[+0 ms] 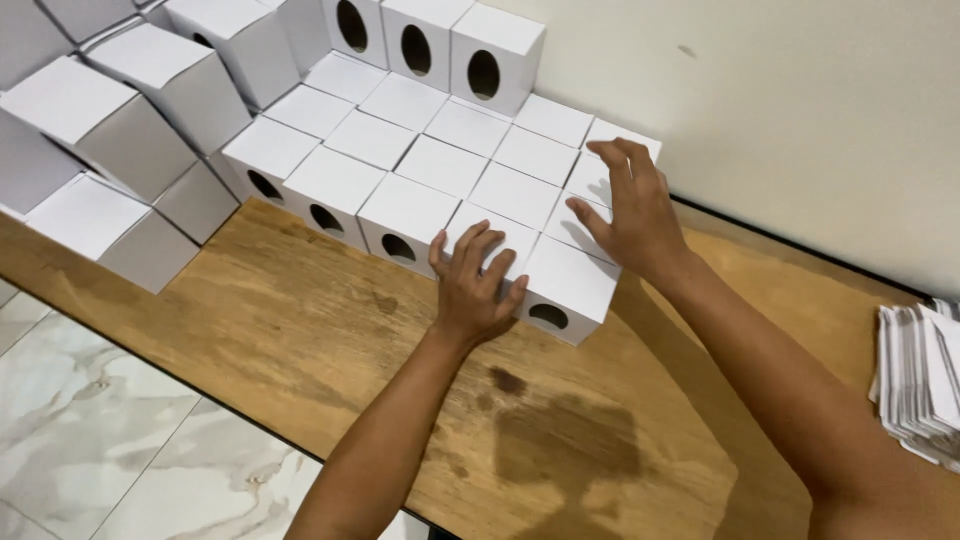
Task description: Folding and assembling cardboard boxes from flat templates.
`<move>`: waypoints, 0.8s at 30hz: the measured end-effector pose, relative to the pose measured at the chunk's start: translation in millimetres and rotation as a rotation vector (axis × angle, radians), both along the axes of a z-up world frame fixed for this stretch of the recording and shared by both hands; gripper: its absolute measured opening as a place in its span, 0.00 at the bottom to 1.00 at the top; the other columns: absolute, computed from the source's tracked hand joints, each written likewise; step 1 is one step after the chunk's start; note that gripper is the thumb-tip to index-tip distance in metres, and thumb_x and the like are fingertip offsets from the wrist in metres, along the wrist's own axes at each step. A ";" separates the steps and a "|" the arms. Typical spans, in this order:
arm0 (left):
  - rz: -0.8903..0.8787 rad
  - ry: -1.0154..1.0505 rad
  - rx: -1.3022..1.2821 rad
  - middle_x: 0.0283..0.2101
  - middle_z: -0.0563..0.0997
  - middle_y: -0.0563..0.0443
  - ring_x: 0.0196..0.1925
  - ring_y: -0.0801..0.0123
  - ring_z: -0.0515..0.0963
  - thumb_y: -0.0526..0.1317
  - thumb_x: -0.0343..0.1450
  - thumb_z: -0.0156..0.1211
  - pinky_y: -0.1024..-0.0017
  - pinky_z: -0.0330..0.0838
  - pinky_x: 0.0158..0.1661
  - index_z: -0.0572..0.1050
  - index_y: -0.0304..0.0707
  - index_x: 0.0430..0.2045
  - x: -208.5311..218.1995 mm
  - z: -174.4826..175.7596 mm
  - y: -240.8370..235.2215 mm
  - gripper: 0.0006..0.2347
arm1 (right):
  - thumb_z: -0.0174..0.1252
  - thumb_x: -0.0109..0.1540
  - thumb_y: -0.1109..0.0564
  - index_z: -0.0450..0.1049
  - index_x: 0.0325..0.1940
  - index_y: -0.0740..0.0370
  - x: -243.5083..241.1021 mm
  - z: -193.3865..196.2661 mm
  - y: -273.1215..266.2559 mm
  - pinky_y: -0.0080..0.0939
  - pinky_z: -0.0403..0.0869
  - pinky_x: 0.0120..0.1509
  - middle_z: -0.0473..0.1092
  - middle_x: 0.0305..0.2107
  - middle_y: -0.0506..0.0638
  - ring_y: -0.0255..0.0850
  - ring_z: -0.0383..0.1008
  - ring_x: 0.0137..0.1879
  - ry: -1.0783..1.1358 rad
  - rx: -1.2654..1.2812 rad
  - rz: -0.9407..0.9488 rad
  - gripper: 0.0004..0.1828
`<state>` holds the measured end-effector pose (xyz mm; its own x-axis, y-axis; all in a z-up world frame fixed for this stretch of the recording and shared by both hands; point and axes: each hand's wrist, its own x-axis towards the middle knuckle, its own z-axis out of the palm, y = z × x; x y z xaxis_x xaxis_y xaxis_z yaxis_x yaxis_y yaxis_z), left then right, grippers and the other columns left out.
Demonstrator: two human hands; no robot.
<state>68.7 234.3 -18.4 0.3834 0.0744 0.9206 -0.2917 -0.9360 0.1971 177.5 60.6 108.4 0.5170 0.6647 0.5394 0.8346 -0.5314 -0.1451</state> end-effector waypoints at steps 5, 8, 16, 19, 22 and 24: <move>-0.044 -0.031 0.061 0.44 0.75 0.47 0.55 0.55 0.72 0.52 0.69 0.49 0.46 0.41 0.56 0.73 0.44 0.31 -1.7 1.2 -1.1 0.13 | 0.58 0.60 0.49 0.58 0.61 0.57 -39.1 -10.3 -70.4 0.62 0.65 0.59 0.59 0.50 0.58 0.59 0.62 0.62 -0.055 0.017 0.038 0.28; -0.105 -0.096 0.129 0.45 0.76 0.46 0.54 0.52 0.72 0.52 0.70 0.49 0.45 0.40 0.57 0.75 0.44 0.30 -5.6 1.1 -7.0 0.14 | 0.59 0.59 0.52 0.60 0.59 0.57 -70.0 -15.7 -112.9 0.61 0.65 0.59 0.60 0.49 0.58 0.60 0.62 0.63 -0.061 0.021 0.022 0.27; -0.366 -0.281 0.223 0.38 0.78 0.44 0.48 0.49 0.74 0.53 0.70 0.46 0.40 0.44 0.57 0.77 0.44 0.28 -32.1 9.0 -70.4 0.16 | 0.61 0.58 0.51 0.63 0.56 0.57 -115.8 -43.5 -218.0 0.59 0.64 0.62 0.63 0.48 0.56 0.61 0.63 0.62 -0.073 0.064 -0.134 0.25; -0.538 -0.279 0.220 0.36 0.77 0.45 0.46 0.52 0.75 0.52 0.70 0.45 0.44 0.47 0.58 0.77 0.45 0.31 -40.9 14.1 -116.3 0.15 | 0.62 0.57 0.52 0.65 0.53 0.58 -124.3 -56.5 -257.6 0.60 0.65 0.61 0.63 0.47 0.57 0.62 0.65 0.61 -0.086 0.067 -0.221 0.23; -0.773 -0.168 0.186 0.39 0.79 0.45 0.45 0.55 0.77 0.52 0.68 0.51 0.47 0.55 0.56 0.75 0.46 0.29 -43.7 13.0 -166.5 0.12 | 0.61 0.58 0.48 0.68 0.48 0.55 -124.8 -74.9 -303.6 0.55 0.64 0.62 0.64 0.48 0.53 0.56 0.65 0.62 -0.153 0.016 -0.409 0.19; -0.945 -0.066 0.192 0.41 0.78 0.45 0.46 0.53 0.78 0.50 0.68 0.53 0.52 0.63 0.52 0.75 0.44 0.29 -39.5 13.0 -200.5 0.11 | 0.63 0.57 0.51 0.70 0.46 0.54 -123.1 -81.9 -336.2 0.53 0.62 0.64 0.65 0.48 0.52 0.54 0.65 0.64 -0.194 -0.011 -0.561 0.16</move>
<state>29.2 33.8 -5.4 0.1550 -0.3922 0.9067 -0.9459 -0.3237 0.0216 54.3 -275.6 26.5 0.6837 0.3241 0.6538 0.4362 -0.8998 -0.0102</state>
